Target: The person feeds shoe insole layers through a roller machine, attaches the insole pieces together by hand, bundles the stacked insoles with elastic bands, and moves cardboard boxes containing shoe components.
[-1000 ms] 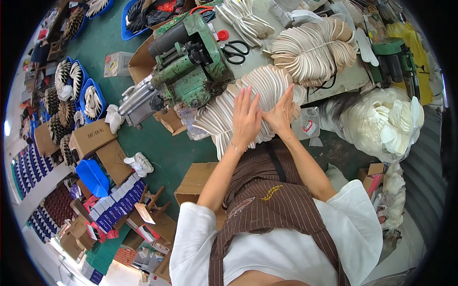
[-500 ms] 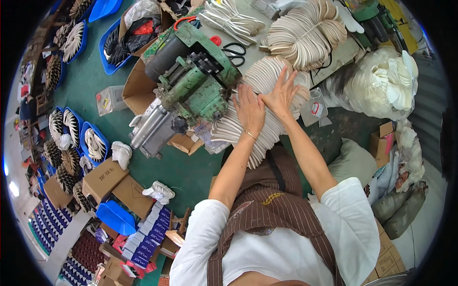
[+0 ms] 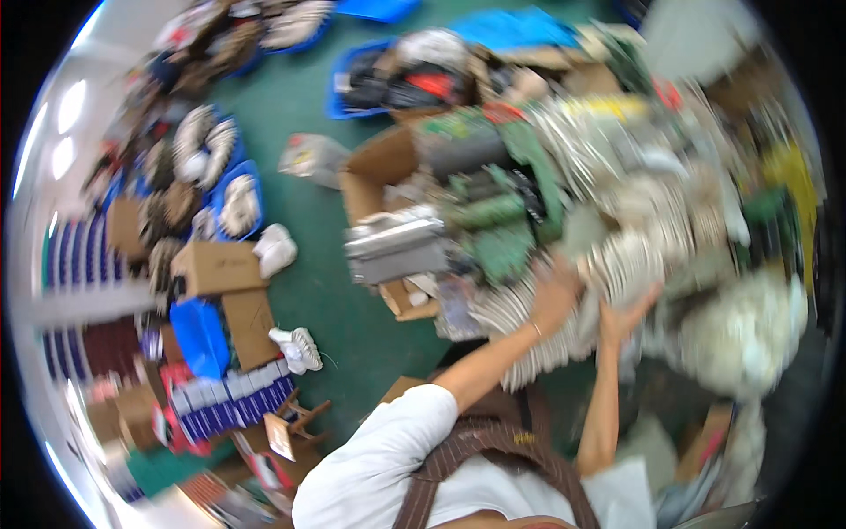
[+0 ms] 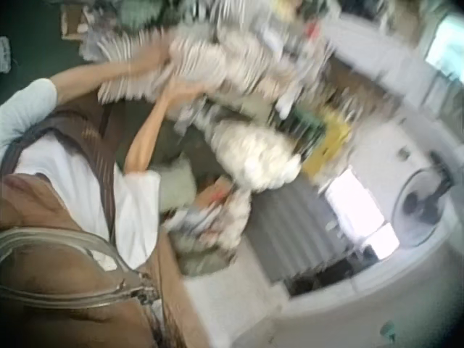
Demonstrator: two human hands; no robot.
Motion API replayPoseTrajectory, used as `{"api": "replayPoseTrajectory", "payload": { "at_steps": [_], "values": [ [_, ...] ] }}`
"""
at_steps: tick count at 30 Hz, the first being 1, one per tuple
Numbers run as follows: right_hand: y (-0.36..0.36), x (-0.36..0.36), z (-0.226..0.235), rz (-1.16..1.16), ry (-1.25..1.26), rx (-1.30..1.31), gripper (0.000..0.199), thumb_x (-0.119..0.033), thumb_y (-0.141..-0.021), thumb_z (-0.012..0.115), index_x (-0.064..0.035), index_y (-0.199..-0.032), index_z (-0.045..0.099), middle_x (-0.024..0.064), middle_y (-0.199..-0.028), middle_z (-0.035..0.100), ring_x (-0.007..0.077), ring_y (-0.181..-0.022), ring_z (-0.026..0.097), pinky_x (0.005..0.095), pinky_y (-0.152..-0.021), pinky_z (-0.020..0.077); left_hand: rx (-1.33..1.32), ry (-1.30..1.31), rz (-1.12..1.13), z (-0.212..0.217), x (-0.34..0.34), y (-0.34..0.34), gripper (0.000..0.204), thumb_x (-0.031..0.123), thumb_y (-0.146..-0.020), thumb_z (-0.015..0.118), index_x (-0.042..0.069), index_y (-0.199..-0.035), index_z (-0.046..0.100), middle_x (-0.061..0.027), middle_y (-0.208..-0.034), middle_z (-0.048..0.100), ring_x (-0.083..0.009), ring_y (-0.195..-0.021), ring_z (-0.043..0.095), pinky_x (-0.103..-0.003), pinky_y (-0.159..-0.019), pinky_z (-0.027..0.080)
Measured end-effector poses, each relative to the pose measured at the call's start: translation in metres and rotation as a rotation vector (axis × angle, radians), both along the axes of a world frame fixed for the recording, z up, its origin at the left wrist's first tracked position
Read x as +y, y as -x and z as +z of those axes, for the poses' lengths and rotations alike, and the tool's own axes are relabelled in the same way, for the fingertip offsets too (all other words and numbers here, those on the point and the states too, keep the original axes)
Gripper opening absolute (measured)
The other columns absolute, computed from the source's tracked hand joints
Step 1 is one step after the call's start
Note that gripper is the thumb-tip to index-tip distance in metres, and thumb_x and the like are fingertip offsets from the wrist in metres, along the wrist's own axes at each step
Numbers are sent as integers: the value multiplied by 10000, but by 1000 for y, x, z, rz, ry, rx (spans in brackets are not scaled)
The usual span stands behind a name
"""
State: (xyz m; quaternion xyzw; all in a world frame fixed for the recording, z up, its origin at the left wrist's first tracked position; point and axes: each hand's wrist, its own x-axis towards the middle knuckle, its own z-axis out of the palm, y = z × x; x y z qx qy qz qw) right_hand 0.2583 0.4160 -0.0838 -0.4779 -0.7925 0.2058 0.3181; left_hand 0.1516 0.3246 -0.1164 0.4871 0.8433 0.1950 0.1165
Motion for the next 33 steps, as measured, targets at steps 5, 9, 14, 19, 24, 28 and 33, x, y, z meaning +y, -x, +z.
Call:
{"api": "replayPoseTrajectory", "payload": {
  "at_steps": [5, 9, 14, 19, 24, 28, 33],
  "values": [
    [6, -49, 61, 440, 194, 90, 1147, -233, -541, 780, -30, -1446, 105, 208, -1440, 252, 336, -1345, 231, 418, -1101, 167, -612, -218, 140, -17, 2, 12, 428, 211, -837, 498, 20, -1220, 480, -187, -1231, 501, -353, -1224, 400, -465, -1062, 259],
    [7, -41, 82, 515, 256, 250, 1096, -254, -611, 763, -7, -1443, 94, 181, -1460, 222, 287, -1343, 238, 376, -1093, 156, -383, -296, 120, -62, 53, -11, 466, 226, -846, 489, 15, -1259, 438, -175, -1286, 457, -332, -1253, 371, -450, -1074, 245],
    [-12, -33, 109, 726, 323, 415, 1107, -266, -611, 788, -3, -1437, 100, 177, -1487, 150, 277, -1365, 187, 385, -1100, 150, -213, -379, 9, -81, 56, -13, 517, 244, -857, 478, 9, -1308, 386, -161, -1355, 403, -305, -1288, 334, -431, -1090, 227],
    [-40, 35, 138, 413, -62, 390, 1134, -456, -651, 739, 0, -1439, 63, 199, -1493, 94, 325, -1373, 137, 424, -1108, 122, -319, -412, 4, -59, 56, -15, 386, 162, -865, 490, -9, -1211, 493, -191, -1279, 473, -325, -1228, 397, -378, -1056, 288],
    [-29, 26, 151, 142, -307, 385, 1254, -601, -609, 742, 24, -1432, 31, 254, -1480, 63, 358, -1378, 95, 441, -1112, 82, -573, -549, 163, 82, 25, 20, 361, 20, -855, 517, -21, -1212, 486, -196, -1125, 574, -345, -1094, 532, -361, -942, 403],
    [9, -38, 161, 189, 47, 561, 1329, -306, -573, 855, 12, -1413, -125, 225, -1486, 33, 314, -1374, 103, 413, -1110, 95, -426, -854, 76, 196, -64, -31, 593, 212, -820, 627, -78, -1278, 386, -257, -1210, 467, -391, -1166, 442, -404, -1005, 317],
    [36, -113, 176, 476, 206, 644, 1298, -219, -564, 859, -6, -1423, -90, 221, -1477, 72, 299, -1350, 177, 399, -1092, 173, -559, -926, 179, 213, -131, -14, 984, 310, -732, 736, -55, -1381, 92, -222, -1380, 237, -333, -1296, 260, -401, -1060, 221]
  ]
}}
